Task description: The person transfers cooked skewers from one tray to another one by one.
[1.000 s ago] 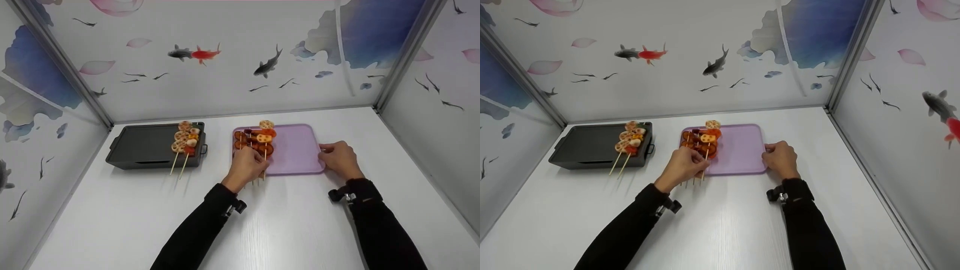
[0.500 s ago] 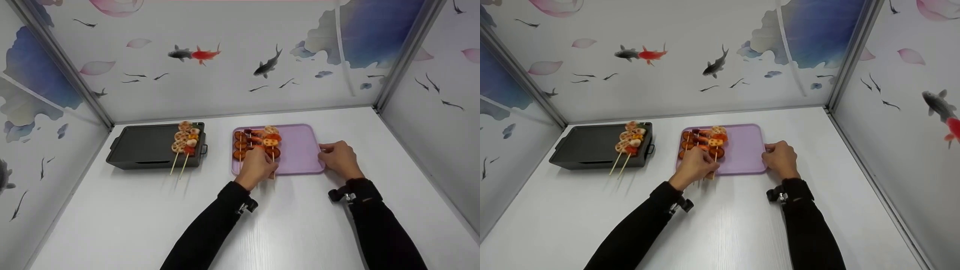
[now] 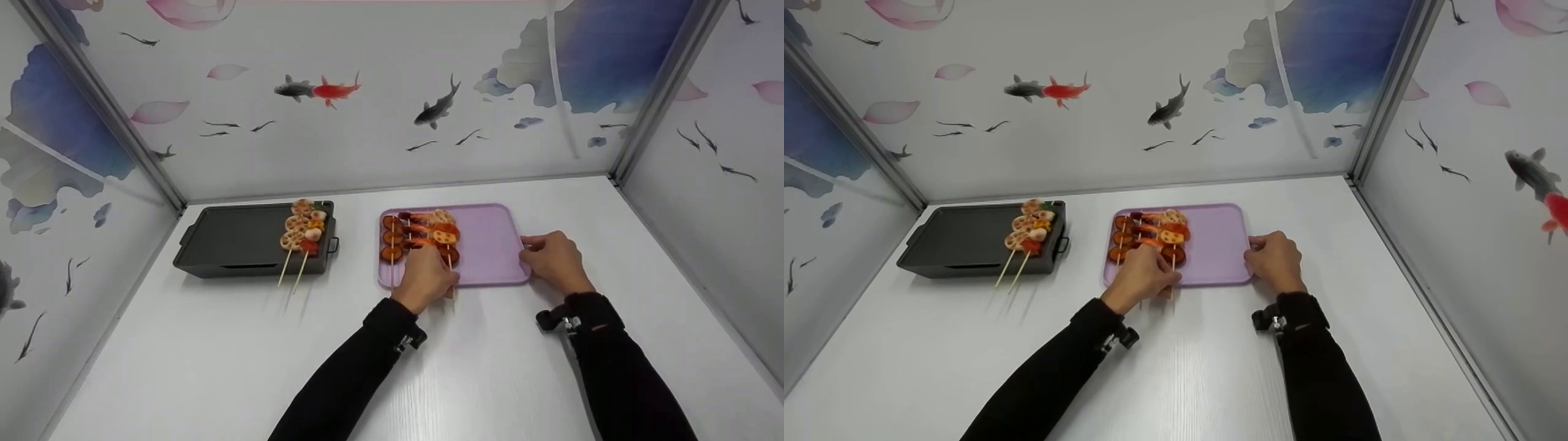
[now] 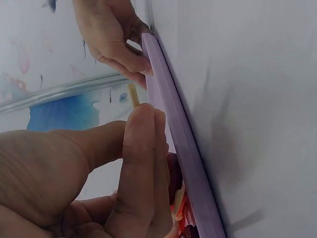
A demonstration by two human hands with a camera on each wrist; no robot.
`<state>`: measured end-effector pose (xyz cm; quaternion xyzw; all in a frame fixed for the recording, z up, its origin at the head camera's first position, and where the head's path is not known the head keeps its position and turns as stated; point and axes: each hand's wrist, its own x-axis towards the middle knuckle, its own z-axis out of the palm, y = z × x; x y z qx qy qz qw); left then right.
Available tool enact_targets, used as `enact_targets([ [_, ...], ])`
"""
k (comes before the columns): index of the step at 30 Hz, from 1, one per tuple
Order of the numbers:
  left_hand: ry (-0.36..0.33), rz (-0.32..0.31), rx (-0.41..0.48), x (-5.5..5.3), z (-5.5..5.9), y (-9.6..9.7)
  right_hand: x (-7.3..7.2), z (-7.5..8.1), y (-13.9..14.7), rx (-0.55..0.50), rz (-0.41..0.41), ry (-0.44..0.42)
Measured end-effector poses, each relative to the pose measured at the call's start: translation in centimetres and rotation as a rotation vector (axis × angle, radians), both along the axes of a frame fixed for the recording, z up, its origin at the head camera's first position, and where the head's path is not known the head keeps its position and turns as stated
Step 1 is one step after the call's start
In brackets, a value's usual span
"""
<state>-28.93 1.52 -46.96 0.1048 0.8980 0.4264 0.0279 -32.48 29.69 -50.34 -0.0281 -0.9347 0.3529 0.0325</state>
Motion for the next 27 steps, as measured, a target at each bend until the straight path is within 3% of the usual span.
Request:
enact_targets([
  [12, -0.079, 0.011, 0.029, 0.33, 0.27, 0.17, -0.13, -0.01, -0.14, 0.017, -0.013, -0.005],
  [27, -0.057, -0.007, 0.014, 0.6, 0.42, 0.17, -0.12, -0.12, -0.03, 0.01, -0.008, -0.001],
])
